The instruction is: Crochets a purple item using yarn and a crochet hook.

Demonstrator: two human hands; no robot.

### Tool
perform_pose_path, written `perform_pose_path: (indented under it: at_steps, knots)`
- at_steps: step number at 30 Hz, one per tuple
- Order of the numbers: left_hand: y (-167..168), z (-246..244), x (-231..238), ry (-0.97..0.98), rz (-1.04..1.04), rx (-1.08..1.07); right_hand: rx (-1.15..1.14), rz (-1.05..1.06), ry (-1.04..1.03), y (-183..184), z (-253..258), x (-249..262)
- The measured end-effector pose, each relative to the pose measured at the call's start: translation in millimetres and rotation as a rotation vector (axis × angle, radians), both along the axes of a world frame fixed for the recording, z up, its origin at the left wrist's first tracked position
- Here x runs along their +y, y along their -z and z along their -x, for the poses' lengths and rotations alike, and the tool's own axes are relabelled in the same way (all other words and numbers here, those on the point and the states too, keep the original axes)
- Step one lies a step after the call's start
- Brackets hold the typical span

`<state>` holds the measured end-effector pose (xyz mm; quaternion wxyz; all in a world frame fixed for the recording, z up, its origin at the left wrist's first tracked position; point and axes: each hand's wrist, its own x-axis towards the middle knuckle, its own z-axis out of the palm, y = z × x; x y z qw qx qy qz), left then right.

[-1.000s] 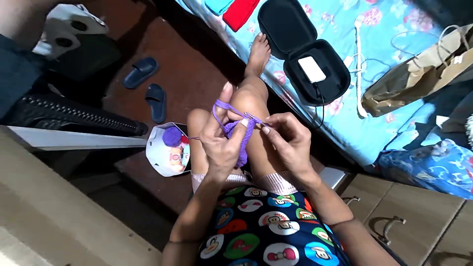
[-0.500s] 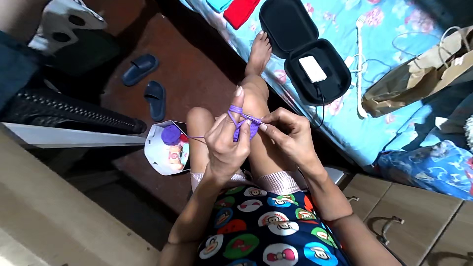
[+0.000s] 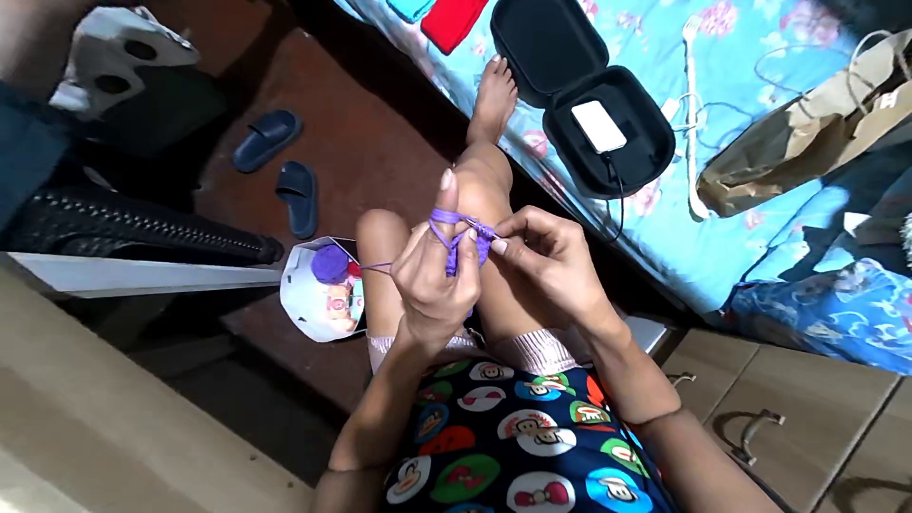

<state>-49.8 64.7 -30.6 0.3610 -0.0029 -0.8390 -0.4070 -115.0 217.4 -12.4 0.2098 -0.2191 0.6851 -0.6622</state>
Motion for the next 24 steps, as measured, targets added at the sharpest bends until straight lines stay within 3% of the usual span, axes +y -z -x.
perform_pose_path:
  at_steps: [3, 5, 7, 10, 24]
  knots:
    - [-3.9, -2.4, -0.4, 0.101, -0.199, -0.010, -0.320, 0.222, -0.016, 4.0, -1.0, 0.9]
    - [-10.4, -5.3, -1.0, 0.174, -0.419, -0.068, -0.134, 0.189, 0.057, 6.8, -8.5, -0.1]
    - [-14.4, -4.5, -2.5, 0.209, -0.562, -0.093, 0.283, 0.085, 0.152, 14.6, -13.7, -1.7]
    - [-15.7, -1.0, -4.8, 0.215, -0.604, -0.060, 0.698, -0.039, 0.264, 23.8, -13.3, -3.9]
    - [-21.3, -9.6, -32.4, 0.379, -0.762, -0.217, 0.863, -0.083, 0.231, 27.1, -10.6, 0.2]
